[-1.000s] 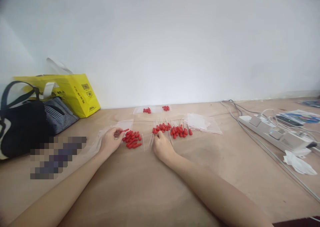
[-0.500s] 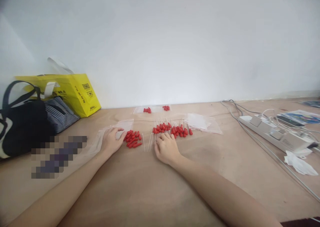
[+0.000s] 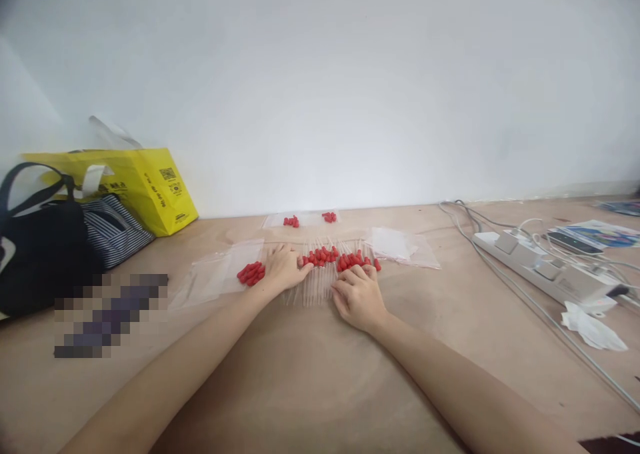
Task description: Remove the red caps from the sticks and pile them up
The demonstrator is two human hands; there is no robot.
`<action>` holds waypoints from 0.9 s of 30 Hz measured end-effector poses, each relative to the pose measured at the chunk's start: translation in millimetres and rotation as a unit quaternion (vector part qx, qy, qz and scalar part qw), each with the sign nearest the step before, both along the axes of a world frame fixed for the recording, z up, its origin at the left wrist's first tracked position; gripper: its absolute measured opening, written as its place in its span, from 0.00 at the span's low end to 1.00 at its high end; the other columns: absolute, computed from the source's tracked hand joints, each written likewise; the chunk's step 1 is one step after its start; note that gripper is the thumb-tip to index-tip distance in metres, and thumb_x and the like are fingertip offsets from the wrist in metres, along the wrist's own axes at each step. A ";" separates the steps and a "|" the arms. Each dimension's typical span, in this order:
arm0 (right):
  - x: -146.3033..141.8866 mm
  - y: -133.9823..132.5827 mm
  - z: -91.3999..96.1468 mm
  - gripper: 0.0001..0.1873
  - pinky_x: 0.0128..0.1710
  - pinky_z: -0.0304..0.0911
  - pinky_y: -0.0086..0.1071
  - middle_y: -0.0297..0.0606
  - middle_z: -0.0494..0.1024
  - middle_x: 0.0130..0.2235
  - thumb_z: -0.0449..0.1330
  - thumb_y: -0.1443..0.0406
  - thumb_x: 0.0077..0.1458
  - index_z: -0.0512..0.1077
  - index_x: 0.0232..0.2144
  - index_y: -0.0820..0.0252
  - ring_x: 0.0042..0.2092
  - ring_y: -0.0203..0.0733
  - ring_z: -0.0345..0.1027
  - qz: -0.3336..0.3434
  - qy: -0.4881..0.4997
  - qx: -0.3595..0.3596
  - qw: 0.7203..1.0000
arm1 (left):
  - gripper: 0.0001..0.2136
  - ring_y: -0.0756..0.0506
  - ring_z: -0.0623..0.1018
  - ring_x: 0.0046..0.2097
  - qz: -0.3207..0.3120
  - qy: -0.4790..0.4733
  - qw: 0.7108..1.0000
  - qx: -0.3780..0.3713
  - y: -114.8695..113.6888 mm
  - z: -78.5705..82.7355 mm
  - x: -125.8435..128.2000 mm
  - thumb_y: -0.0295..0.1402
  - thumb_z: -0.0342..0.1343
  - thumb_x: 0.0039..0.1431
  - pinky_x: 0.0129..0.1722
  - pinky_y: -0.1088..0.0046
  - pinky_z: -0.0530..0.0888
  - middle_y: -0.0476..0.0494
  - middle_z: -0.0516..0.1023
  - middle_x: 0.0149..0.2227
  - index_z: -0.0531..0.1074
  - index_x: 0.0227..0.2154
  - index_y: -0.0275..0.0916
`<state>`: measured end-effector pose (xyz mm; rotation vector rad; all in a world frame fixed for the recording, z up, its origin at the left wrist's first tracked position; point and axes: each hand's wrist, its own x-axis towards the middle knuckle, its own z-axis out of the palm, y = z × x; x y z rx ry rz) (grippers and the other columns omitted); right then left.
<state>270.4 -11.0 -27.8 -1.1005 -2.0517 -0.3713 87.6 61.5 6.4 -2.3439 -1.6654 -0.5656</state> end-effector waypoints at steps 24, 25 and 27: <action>-21.4 -23.9 1.8 0.11 0.52 0.39 0.48 0.35 0.73 0.43 0.54 0.60 0.53 0.71 0.39 0.51 0.49 0.45 0.59 0.103 -0.038 -0.038 0.993 | 0.05 0.46 0.69 0.37 -0.280 0.007 0.947 0.157 -89.9 -7.7 -67.6 0.30 0.50 0.54 0.40 0.64 0.62 0.46 0.74 0.31 0.71 0.29 0.40; -22.1 -22.5 0.7 0.10 0.52 0.39 0.48 0.34 0.73 0.43 0.54 0.60 0.53 0.71 0.38 0.50 0.49 0.44 0.59 0.109 -0.036 -0.048 0.992 | 0.05 0.46 0.69 0.37 -0.282 0.008 0.946 0.156 -89.3 -7.7 -67.2 0.30 0.50 0.54 0.40 0.63 0.62 0.46 0.74 0.31 0.71 0.29 0.40; -22.9 -20.6 -0.6 0.09 0.52 0.39 0.48 0.32 0.74 0.41 0.54 0.62 0.53 0.71 0.37 0.50 0.49 0.43 0.59 0.121 -0.034 -0.070 0.990 | 0.05 0.45 0.70 0.38 -0.286 0.005 0.947 0.149 -88.9 -7.9 -65.9 0.30 0.50 0.54 0.41 0.63 0.63 0.46 0.74 0.32 0.71 0.29 0.40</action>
